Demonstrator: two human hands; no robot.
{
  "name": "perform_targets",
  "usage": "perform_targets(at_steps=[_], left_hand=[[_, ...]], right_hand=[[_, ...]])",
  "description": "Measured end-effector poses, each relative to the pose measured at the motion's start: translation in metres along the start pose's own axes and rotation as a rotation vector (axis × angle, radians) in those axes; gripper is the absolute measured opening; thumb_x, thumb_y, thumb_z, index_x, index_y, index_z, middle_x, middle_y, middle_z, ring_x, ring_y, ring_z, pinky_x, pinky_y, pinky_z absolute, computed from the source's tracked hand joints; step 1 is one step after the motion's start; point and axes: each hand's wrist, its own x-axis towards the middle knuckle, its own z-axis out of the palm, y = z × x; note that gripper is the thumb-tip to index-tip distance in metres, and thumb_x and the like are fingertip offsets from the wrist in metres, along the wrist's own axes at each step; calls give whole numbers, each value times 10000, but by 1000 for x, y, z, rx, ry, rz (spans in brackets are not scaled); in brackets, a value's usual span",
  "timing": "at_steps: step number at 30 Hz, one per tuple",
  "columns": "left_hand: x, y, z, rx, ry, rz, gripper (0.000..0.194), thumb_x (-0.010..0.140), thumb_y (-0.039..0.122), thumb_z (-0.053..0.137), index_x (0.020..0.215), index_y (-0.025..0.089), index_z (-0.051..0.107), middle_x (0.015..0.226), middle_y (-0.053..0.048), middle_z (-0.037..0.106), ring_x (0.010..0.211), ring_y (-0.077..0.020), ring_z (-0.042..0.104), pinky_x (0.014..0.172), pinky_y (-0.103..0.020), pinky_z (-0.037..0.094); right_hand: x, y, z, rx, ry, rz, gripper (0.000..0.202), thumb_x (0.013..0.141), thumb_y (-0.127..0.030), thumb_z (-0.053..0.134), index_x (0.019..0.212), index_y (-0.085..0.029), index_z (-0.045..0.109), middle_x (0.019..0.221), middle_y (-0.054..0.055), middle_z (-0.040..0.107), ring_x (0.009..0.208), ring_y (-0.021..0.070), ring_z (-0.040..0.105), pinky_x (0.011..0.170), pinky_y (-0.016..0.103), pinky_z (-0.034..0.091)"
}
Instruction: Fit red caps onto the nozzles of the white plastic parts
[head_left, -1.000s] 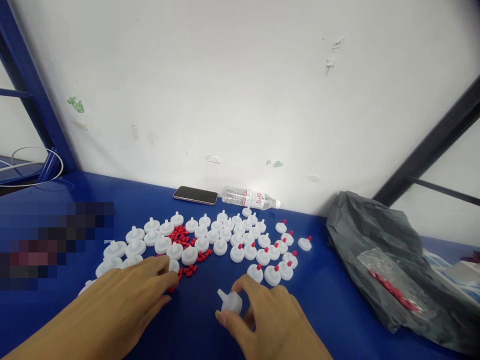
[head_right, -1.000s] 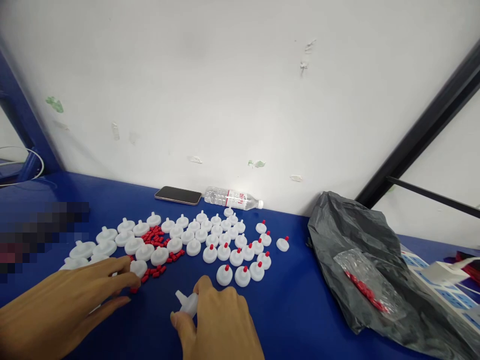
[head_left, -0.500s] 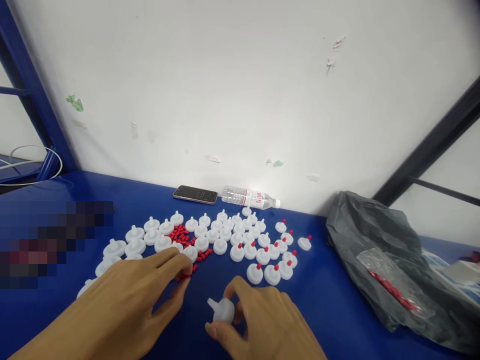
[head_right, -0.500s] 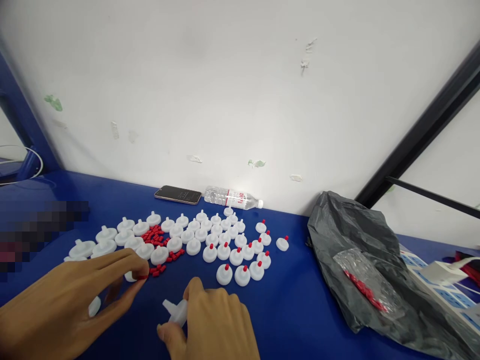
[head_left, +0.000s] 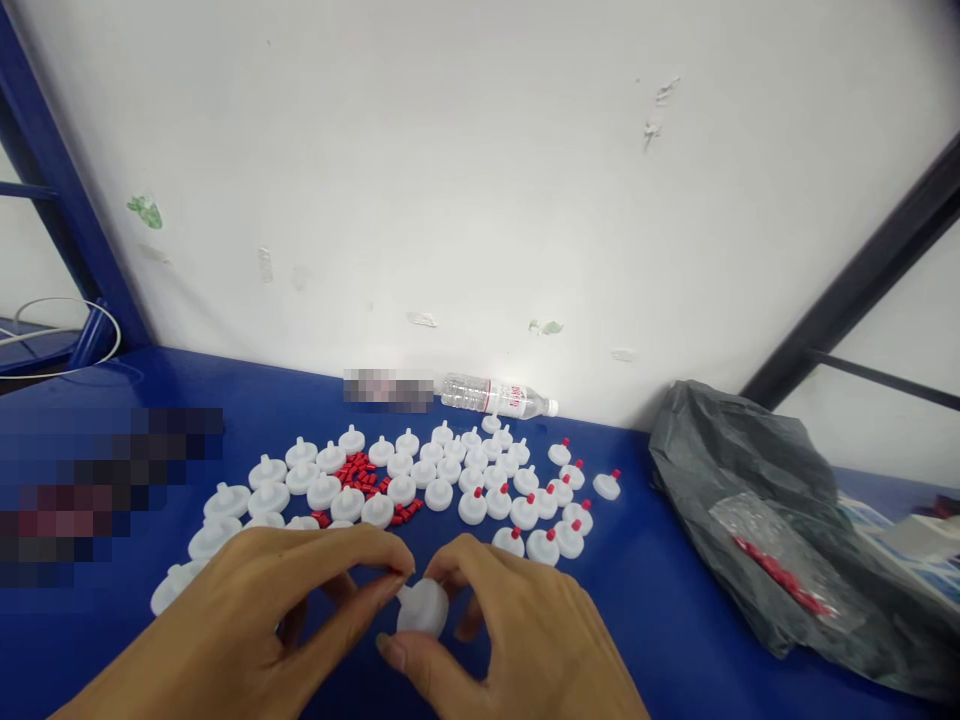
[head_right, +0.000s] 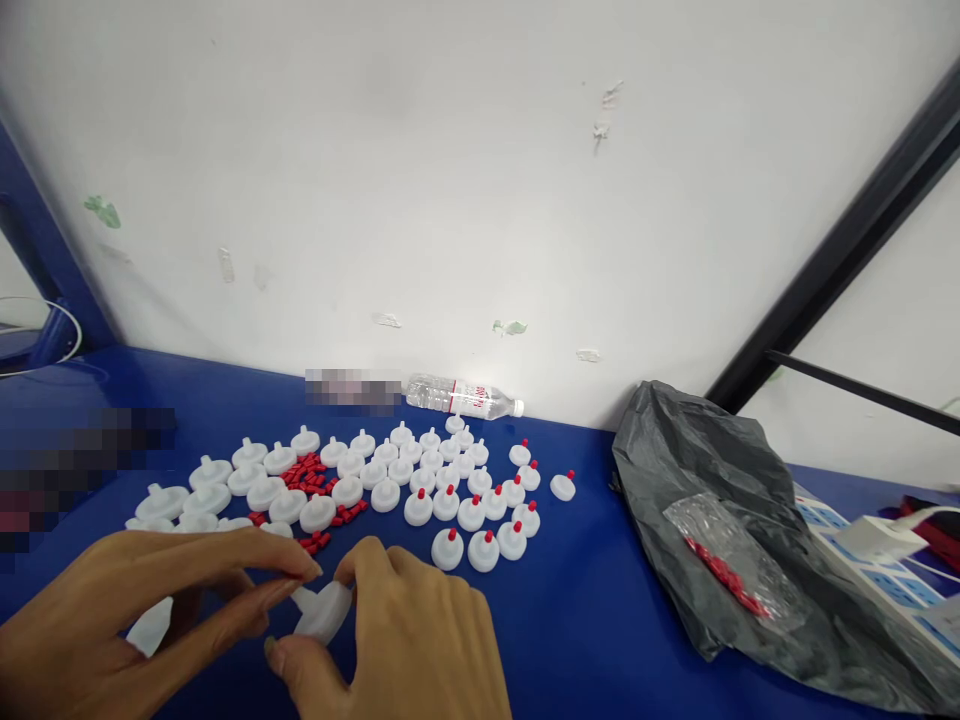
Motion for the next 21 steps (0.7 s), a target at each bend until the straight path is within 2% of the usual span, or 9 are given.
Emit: perform_targets(at_steps=[5, 10, 16, 18, 21], left_hand=[[0, -1, -1, -11, -63, -79, 289, 1087, 657, 656, 1077, 466, 873, 851, 113, 868, 499, -115, 626, 596, -234, 559], [2, -4, -1, -151, -208, -175, 344, 1099, 680, 612, 1064, 430, 846, 906, 109, 864, 609, -129, 698, 582, -226, 535], [9, 1, -4, -133, -151, -229, 428, 1049, 787, 671, 1048, 392, 836, 744, 101, 806, 532, -123, 637, 598, -235, 521], [12, 2, -4, -141, -174, -185, 462, 1085, 790, 612, 1074, 389, 841, 727, 94, 805, 512, -126, 637, 583, -235, 520], [5, -6, -2, -91, -178, -25, 433, 1161, 711, 519, 1248, 442, 847, 823, 75, 848, 575, -147, 706, 661, -235, 597]], right_hand=[[2, 0, 1, 42, 32, -13, 213, 859, -316, 964, 979, -354, 792, 857, -98, 851, 784, 221, 825, 704, 319, 468], [4, -1, -1, 94, 98, -62, 173, 884, -339, 949, 946, -356, 789, 776, -104, 830, 720, 228, 822, 676, 301, 517], [5, 1, -5, 38, 155, -155, 271, 886, -327, 985, 1067, -355, 786, 877, -126, 868, 504, 154, 697, 575, 292, 500], [5, 4, -5, 17, 177, -195, 287, 898, -335, 991, 1109, -358, 798, 873, -124, 869, 497, 149, 701, 574, 282, 524], [7, 10, -6, 15, 218, -293, 279, 963, -345, 946, 1202, -347, 802, 1006, -82, 903, 656, 176, 813, 599, 257, 580]])
